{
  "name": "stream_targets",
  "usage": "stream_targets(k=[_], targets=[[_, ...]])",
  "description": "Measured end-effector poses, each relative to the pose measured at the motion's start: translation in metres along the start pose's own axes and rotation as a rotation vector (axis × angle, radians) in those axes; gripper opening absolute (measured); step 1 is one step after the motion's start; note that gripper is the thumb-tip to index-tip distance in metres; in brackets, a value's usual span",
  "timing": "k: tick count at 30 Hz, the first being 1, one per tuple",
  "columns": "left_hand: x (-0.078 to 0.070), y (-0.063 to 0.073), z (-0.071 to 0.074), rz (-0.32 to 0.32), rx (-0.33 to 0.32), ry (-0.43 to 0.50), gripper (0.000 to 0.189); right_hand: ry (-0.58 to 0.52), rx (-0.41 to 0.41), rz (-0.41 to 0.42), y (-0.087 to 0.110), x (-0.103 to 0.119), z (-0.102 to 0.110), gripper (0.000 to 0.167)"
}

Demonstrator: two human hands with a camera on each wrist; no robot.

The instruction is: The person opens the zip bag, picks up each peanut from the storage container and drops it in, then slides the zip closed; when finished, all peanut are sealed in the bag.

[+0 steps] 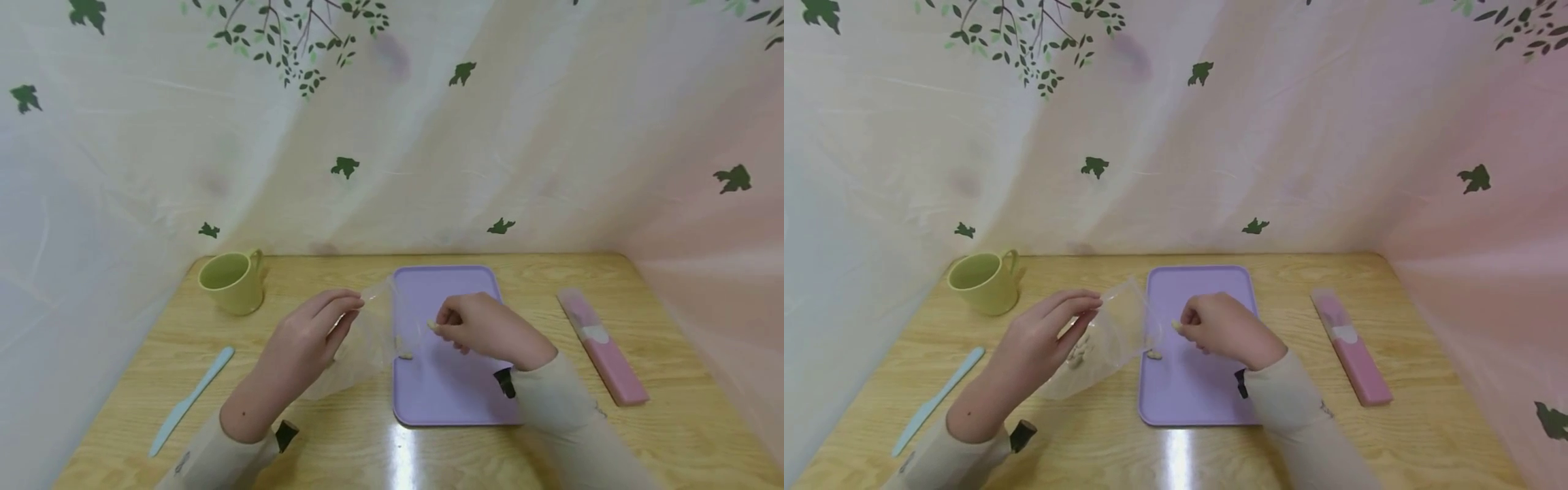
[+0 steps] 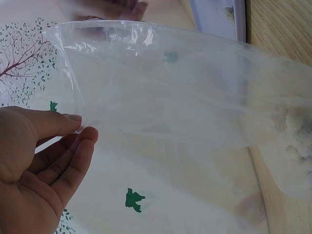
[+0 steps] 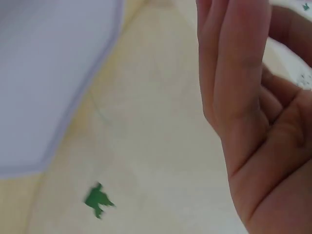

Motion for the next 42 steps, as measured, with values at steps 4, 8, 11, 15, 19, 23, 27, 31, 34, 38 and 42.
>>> stream_targets(k=[4, 8, 11, 15, 19, 23, 27, 31, 34, 38, 42], targets=[[-0.001, 0.000, 0.000, -0.001, 0.004, 0.004, 0.025, 0.031, -0.121, 0.017, 0.009, 0.011, 0.020, 0.019], [-0.001, 0.000, -0.001, 0.011, 0.016, 0.005, 0.024, 0.019, -0.197, 0.084, 0.014, 0.029, 0.028, 0.019], [-0.001, -0.001, 0.000, 0.008, 0.009, -0.002, 0.025, 0.019, -0.218, 0.135, 0.015, 0.043, 0.027, 0.016], [-0.002, -0.001, 0.000, -0.003, -0.001, -0.014, 0.026, 0.043, -0.218, 0.172, 0.013, 0.057, 0.022, 0.012], [-0.002, -0.001, 0.000, -0.001, 0.005, -0.024, 0.025, 0.072, -0.210, 0.188, 0.009, 0.064, 0.016, 0.011], [-0.002, -0.001, 0.000, 0.000, 0.008, -0.021, 0.025, 0.078, -0.192, 0.203, 0.005, 0.069, 0.009, 0.011], [-0.002, -0.002, 0.000, -0.004, -0.001, -0.010, 0.025, 0.087, -0.187, 0.219, 0.005, 0.073, 0.007, 0.011], [-0.002, -0.002, 0.001, -0.017, -0.026, -0.009, 0.027, 0.083, -0.215, 0.209, 0.008, 0.073, 0.013, 0.013], [-0.002, -0.002, 0.002, -0.021, -0.040, -0.005, 0.028, 0.053, -0.247, 0.183, 0.010, 0.068, 0.020, 0.016], [-0.002, -0.003, 0.003, -0.021, -0.046, -0.002, 0.028, -0.041, -0.293, 0.129, 0.012, 0.056, 0.031, 0.020], [-0.001, -0.002, 0.004, -0.017, -0.042, -0.004, 0.028, -0.119, -0.326, 0.034, 0.013, 0.039, 0.042, 0.027]])
Point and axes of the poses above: each hand's wrist, its own y-axis away from the middle knuckle, its own z-axis out of the back of the hand, x = y × z, the point moved 9 cm from there along -y, towards the middle knuckle, and after that the axes turned 8 degrees about z, right-handed, at the moved point
